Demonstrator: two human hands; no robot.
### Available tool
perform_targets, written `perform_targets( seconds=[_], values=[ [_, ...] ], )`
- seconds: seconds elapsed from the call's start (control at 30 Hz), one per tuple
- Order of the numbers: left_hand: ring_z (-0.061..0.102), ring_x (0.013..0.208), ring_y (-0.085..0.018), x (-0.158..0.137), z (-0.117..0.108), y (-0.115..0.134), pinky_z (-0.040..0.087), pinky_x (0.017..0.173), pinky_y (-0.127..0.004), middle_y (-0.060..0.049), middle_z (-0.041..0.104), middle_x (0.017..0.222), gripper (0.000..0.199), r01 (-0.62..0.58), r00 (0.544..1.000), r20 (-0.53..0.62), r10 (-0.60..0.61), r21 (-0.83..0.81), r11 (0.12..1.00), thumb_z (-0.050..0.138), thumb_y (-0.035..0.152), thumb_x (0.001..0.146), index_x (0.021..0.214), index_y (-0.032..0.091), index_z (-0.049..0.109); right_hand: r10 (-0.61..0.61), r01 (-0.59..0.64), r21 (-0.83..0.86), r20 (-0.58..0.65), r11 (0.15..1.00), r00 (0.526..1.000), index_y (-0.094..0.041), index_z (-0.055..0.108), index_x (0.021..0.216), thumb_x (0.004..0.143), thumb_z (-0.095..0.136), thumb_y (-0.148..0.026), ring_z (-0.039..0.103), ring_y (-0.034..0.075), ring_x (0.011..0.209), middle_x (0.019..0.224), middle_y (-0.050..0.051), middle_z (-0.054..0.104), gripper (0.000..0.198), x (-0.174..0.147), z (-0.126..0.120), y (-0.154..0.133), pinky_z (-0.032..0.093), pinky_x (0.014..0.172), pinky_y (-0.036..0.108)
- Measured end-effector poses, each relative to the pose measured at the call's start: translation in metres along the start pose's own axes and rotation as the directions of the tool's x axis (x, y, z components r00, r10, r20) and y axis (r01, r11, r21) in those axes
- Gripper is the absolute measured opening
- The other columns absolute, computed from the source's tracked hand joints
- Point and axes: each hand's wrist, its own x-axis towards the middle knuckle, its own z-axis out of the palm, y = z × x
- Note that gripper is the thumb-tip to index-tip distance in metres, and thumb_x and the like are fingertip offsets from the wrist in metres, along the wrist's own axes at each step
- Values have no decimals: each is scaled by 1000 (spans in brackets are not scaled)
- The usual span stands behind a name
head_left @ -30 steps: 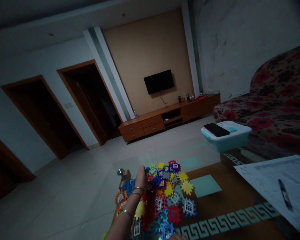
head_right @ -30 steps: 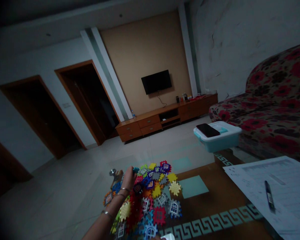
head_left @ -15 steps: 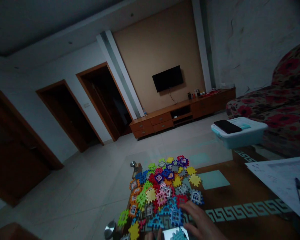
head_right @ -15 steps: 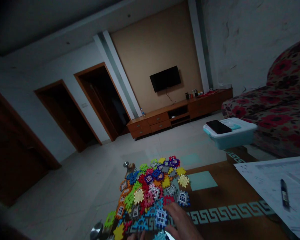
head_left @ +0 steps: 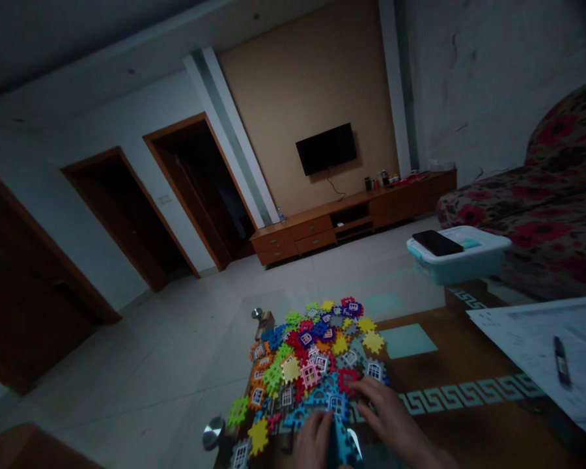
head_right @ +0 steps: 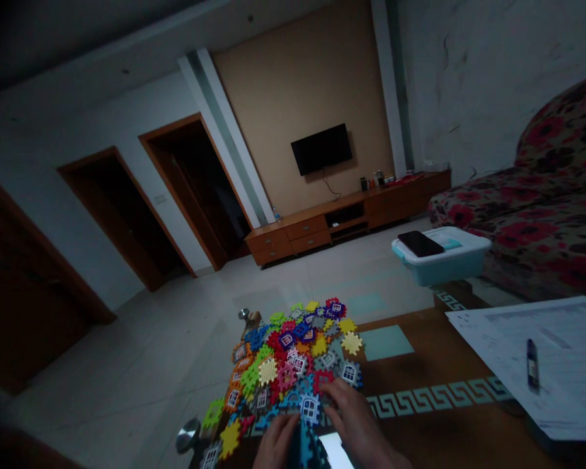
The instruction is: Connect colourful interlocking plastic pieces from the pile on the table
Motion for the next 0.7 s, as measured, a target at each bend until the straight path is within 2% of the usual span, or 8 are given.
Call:
perform_targets(
  seconds=[0.07, 0.17, 0.23, 0.3, 0.4, 0.47, 0.57, 0.7],
  values=[
    [54, 126, -30, 10, 8, 14, 41, 110, -36, -16, 58, 136, 74, 36, 997, 63, -39, 43, 998, 74, 31, 71, 140, 19, 50, -3, 3, -1, 30, 1000, 1000, -19, 68, 110, 87, 49, -18, 64, 23, 102, 107, 10, 68, 30, 1, -3, -2, 49, 92, 35],
    [57, 121, -25, 19, 12, 33, 43, 104, -34, -13, 61, 131, 54, 139, 986, 75, -149, 122, 983, 52, 14, 83, 136, 24, 53, 8, -7, -23, 47, 1000, 999, -18, 69, 109, 85, 49, -14, 64, 23, 103, 107, 10, 68, 32, 3, -6, -6, 49, 92, 34],
    [56, 122, -24, 22, 8, 43, 44, 101, -35, -12, 59, 132, 54, 215, 965, 119, -234, 153, 964, 37, 5, 85, 131, 25, 57, 16, -14, -41, 55, 999, 998, -18, 69, 110, 83, 49, -11, 64, 23, 103, 108, 11, 68, 34, 4, -7, -8, 49, 92, 34],
    [54, 125, -24, 22, 1, 51, 44, 99, -36, -11, 57, 135, 58, 275, 938, 171, -300, 158, 948, 32, 1, 83, 129, 26, 57, 19, -16, -47, 63, 999, 998, -18, 69, 110, 84, 49, -11, 64, 23, 103, 109, 11, 68, 34, 4, -8, -10, 49, 91, 35],
    [54, 125, -22, 21, -11, 61, 45, 97, -34, -10, 53, 139, 55, 326, 905, 240, -351, 140, 935, 34, 1, 83, 129, 25, 54, 17, -15, -32, 59, 999, 998, -19, 69, 110, 83, 49, -10, 65, 23, 102, 109, 11, 69, 35, 4, -9, -11, 50, 90, 35],
    [55, 124, -25, 18, -17, 65, 46, 95, -35, -12, 50, 141, 53, 343, 895, 263, -360, 110, 933, 43, 5, 80, 129, 23, 52, 17, -16, -22, 49, 1000, 999, -20, 69, 109, 82, 49, -10, 65, 23, 102, 108, 10, 69, 34, 3, -11, -12, 50, 90, 34],
    [54, 122, -27, 15, -23, 68, 46, 94, -35, -12, 45, 143, 60, 349, 902, 253, -349, 47, 936, 51, 10, 75, 134, 23, 48, 35, -34, -18, 33, 999, 999, -20, 69, 109, 84, 50, -14, 65, 23, 101, 107, 9, 70, 32, 3, -15, -12, 49, 91, 35],
    [47, 132, -27, 13, -26, 68, 45, 100, -37, -11, 39, 149, 73, 312, 914, 268, -306, 22, 950, 47, 8, 75, 145, 28, 38, 64, -63, -24, 33, 998, 997, -21, 70, 109, 85, 50, -16, 65, 23, 102, 108, 9, 70, 32, 4, -17, -11, 49, 91, 34]
  ],
)
